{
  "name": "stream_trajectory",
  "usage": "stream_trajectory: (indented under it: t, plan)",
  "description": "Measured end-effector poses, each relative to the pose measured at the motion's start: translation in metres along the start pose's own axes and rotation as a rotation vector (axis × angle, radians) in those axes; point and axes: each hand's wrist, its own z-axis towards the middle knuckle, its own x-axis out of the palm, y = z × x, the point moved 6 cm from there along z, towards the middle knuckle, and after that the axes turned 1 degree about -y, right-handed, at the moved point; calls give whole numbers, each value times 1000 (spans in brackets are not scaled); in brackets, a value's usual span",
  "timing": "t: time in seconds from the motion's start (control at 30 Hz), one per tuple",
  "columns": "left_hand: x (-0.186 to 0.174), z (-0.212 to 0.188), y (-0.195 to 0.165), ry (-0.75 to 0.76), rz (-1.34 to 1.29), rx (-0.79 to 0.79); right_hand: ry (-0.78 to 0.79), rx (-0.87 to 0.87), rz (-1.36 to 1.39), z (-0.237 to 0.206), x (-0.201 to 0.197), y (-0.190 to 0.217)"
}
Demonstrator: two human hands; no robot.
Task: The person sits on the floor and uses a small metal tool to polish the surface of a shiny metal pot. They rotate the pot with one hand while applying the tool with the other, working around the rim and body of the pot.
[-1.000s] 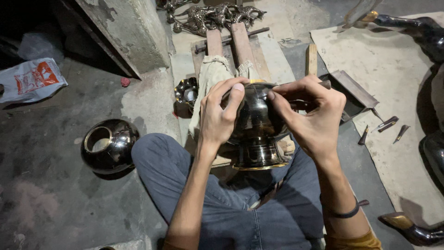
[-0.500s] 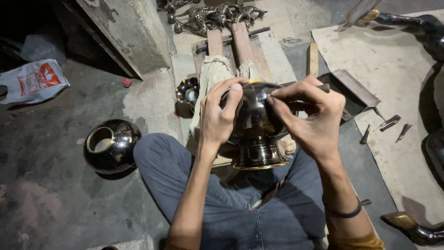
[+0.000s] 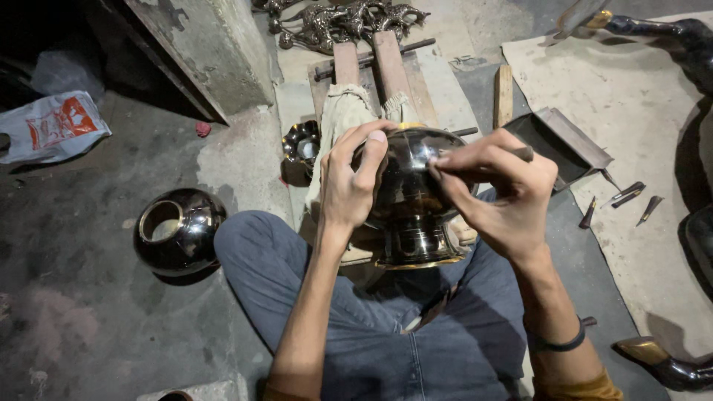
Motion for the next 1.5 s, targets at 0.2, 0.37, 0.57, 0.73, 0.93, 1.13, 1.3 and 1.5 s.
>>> stream_trajectory:
  t: [0.2,0.37,0.57,0.73,0.93,1.13,1.3,1.5]
  plan:
    - [1,0,1,1,-5,-12,-31,-22,1,-3,1,-2]
    - [0,0,1,16,-16,15,-31,-61,-34,-9,3,0]
    - [-1,-1,3,-6,-22,16,-6,-127,-67,-14,2,4]
    - [0,-1,8,-4,-14,-30,-73,-91,-80,-19,4,-2]
    - [-2,0,6,11,-19,24,-2,-185,-40,-26,3,2]
    - [-1,0,7,8,-19,-62,-80,-190,-27,-30,6,-1]
    - [-2,0,4,19,-48,7,-50,-244,-74,-37,4,-1]
    - [-2,-1,7,3,-28,-12,-53,-235,-105,-43,5,1]
